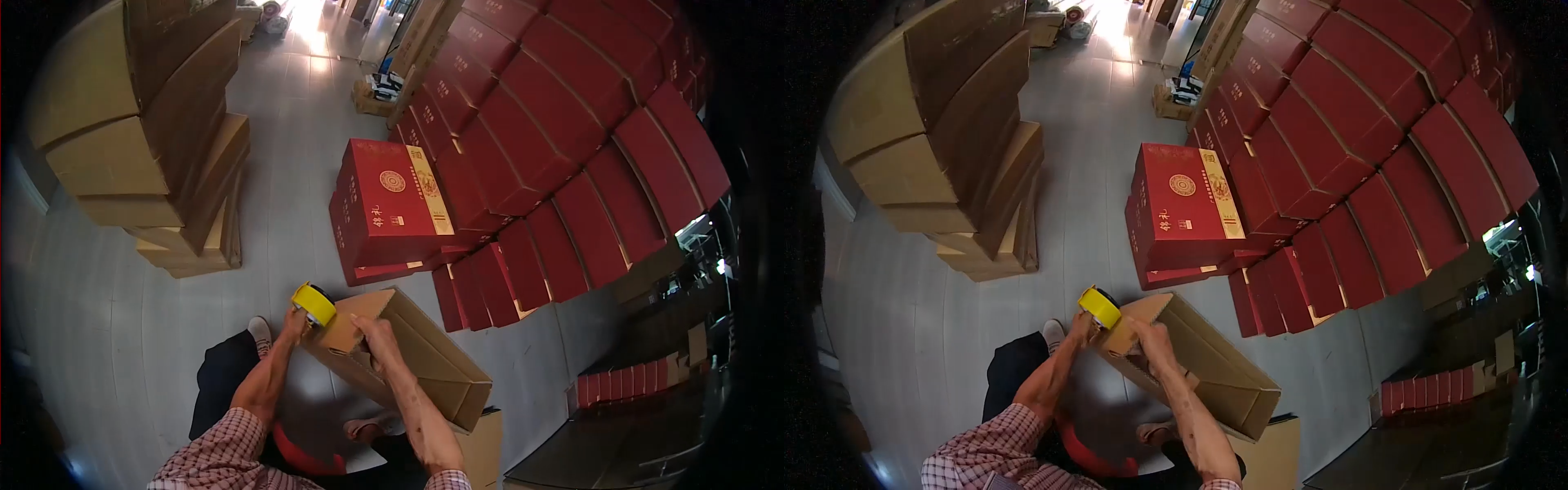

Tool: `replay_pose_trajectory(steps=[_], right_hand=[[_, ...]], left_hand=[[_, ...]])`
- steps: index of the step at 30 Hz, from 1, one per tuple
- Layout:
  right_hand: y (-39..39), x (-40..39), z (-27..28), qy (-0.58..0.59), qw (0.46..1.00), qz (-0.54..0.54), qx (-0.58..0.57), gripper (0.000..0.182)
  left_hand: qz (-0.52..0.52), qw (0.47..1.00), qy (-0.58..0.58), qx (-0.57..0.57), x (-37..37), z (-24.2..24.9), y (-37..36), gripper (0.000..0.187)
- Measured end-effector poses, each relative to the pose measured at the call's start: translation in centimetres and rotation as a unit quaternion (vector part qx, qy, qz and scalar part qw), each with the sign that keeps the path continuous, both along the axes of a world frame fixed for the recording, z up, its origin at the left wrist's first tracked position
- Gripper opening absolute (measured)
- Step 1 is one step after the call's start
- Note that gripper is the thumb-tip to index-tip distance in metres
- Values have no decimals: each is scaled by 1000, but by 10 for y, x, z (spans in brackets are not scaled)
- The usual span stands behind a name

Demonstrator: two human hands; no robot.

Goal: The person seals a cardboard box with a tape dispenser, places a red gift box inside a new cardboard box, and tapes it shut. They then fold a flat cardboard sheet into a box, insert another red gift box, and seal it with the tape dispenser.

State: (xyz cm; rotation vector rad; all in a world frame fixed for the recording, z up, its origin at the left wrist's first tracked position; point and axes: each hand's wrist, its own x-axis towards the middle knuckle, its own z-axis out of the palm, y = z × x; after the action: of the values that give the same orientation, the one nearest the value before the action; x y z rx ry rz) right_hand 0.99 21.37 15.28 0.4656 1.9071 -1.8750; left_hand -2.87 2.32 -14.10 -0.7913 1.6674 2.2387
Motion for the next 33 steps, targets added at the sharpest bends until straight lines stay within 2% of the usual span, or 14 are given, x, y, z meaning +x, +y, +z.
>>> replay_pose_trajectory(steps=[3, 5, 7, 10, 12, 16, 23, 26, 27, 28, 30, 31, 32, 33], right_hand=[[-20, -12, -75, -54, 998, 39, -7, 39], [-39, -12, -135, -73, 997, 3, -31, 39], [-47, -14, -166, -89, 995, 0, -42, 40], [-61, -19, -189, -113, 990, -30, -73, 41], [-75, -20, -171, -122, 990, -33, -68, 45], [-70, -10, -199, -100, 984, 147, 17, 37], [-53, -5, -203, -78, 990, 116, -6, 42], [-26, -6, -184, -77, 973, 204, 77, 41], [-17, -15, -166, -66, 954, 267, 120, 38], [-7, -23, -147, -52, 930, 326, 160, 36], [23, -29, -108, 64, 952, 251, 161, 40], [45, -51, -85, 86, 957, 205, 185, 32], [67, -76, -71, 69, 990, 79, 89, 44], [91, -108, -62, 98, 992, 0, 76, 48]], left_hand=[[49, 993, -103, 27, 13, -53, -2, 21], [87, 984, -148, 44, 16, -82, -10, 21], [120, 975, -180, 59, 11, -101, -20, 20], [158, 961, -212, 78, -1, -132, -35, 19], [178, 953, -226, 89, -7, -154, -41, 19], [208, 937, -263, 100, -8, -181, -51, 18], [244, 915, -306, 95, -15, -200, -63, 15], [261, 914, -312, 4, -25, -215, -71, 15], [310, 904, -255, -147, -22, -248, -72, 15], [338, 862, -214, -310, -20, -280, -74, 16], [305, 856, -102, -405, -49, -182, -66, 23], [300, 874, -24, -381, -69, -147, -63, 27], [288, 888, 51, -355, -88, -119, -58, 31], [256, 927, 69, -265, -111, -97, -51, 34]])
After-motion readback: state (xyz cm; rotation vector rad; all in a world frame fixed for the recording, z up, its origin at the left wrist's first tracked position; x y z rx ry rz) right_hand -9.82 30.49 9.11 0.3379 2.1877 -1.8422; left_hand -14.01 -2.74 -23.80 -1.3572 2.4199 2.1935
